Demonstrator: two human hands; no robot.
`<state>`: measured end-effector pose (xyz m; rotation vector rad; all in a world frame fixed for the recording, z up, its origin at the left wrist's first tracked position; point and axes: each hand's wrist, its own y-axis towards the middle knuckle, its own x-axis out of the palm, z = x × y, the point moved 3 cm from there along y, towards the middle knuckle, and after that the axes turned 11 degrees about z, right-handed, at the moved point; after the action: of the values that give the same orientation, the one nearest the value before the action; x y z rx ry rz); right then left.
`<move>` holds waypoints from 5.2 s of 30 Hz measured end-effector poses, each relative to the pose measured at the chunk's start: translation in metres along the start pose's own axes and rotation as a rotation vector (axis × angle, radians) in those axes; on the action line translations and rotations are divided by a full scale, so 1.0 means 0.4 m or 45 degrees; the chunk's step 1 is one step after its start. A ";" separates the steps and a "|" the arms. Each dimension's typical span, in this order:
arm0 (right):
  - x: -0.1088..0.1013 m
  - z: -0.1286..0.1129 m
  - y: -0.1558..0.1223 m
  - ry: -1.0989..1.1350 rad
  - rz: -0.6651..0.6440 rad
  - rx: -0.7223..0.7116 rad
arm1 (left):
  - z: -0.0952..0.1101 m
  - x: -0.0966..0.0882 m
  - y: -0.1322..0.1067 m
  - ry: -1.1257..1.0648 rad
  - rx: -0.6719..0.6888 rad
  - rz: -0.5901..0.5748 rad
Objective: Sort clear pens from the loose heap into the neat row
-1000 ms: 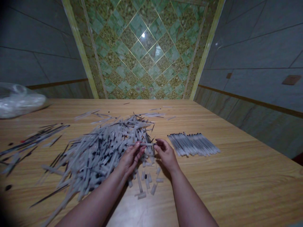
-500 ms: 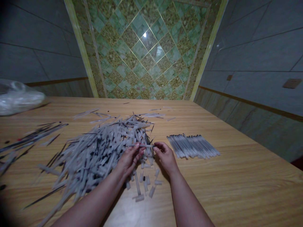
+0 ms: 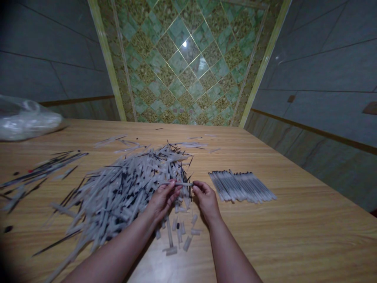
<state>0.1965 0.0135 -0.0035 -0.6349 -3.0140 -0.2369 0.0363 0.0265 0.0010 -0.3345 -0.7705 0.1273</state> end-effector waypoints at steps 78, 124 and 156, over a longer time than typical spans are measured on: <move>0.094 -0.092 -0.155 -1.533 -0.663 -0.571 | 0.049 -0.003 -0.003 0.857 0.525 -0.098; -0.017 -0.019 0.000 -0.058 -0.301 0.051 | 0.014 0.025 -0.055 1.286 0.635 -0.615; -0.406 -0.060 0.153 -0.727 0.780 -0.415 | 0.093 -0.005 -0.006 1.391 1.179 -0.016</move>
<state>0.3703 0.0005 0.0151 -1.8887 -3.0750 -0.5985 0.0086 0.0331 0.0253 0.4801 0.4067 0.2421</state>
